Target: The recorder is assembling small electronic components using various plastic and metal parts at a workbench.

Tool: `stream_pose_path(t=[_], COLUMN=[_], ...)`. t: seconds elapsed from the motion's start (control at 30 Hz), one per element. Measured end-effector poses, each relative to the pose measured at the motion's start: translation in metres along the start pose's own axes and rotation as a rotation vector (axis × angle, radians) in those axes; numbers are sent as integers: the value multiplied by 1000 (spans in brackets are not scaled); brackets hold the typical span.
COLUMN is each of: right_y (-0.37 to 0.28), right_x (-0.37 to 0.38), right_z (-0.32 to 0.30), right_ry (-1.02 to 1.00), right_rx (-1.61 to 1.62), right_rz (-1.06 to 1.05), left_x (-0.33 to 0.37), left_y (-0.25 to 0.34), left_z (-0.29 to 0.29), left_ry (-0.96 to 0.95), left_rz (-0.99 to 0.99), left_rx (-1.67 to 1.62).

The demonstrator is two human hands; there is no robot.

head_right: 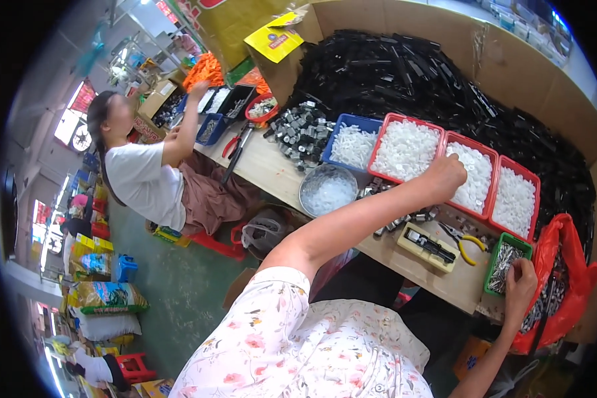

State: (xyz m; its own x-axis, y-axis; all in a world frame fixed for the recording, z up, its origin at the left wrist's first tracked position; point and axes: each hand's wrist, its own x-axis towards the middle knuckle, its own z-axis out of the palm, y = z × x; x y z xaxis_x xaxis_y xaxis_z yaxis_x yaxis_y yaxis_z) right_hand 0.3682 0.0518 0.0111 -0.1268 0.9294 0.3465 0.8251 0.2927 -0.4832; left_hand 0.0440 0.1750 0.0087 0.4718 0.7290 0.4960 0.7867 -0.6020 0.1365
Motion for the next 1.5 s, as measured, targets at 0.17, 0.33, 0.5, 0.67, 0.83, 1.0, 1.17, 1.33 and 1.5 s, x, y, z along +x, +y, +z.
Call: stream_pose_path(t=[0.17,0.33,0.5,0.67,0.83,1.0,1.17,1.33,1.5], right_y=[-9,-33,-95,-143,-138,-95,-101,-129,-125], right_x=[-7,-14,7,7,12,0,-7,-1,26], right_z=[-12,-14,-3,8,16,19,43,66,58], right_ry=[6,48,-11,36,48,7,-68,-206,-231], right_rx=[49,179,455,601,536,271,291,258,161], right_rz=[205,103,53,-68,-50,-61,-193,-350,-397], left_x=[1,-12,-50,-77,-90,-119,-151,-165,-173], left_y=[11,21,49,78,85,65,50,49,49], left_z=[-3,-30,-91,-94,-90,-103,-104,-109,-112], left_ry=[30,67,-5,34,144,246,327,345,354], left_rz=[-35,-306,-806,-934,-979,-1046,-1067,-1072,-1065], left_rx=[-127,-686,-1319,-1708,-1618,-1596,-1532,-1425,-1382])
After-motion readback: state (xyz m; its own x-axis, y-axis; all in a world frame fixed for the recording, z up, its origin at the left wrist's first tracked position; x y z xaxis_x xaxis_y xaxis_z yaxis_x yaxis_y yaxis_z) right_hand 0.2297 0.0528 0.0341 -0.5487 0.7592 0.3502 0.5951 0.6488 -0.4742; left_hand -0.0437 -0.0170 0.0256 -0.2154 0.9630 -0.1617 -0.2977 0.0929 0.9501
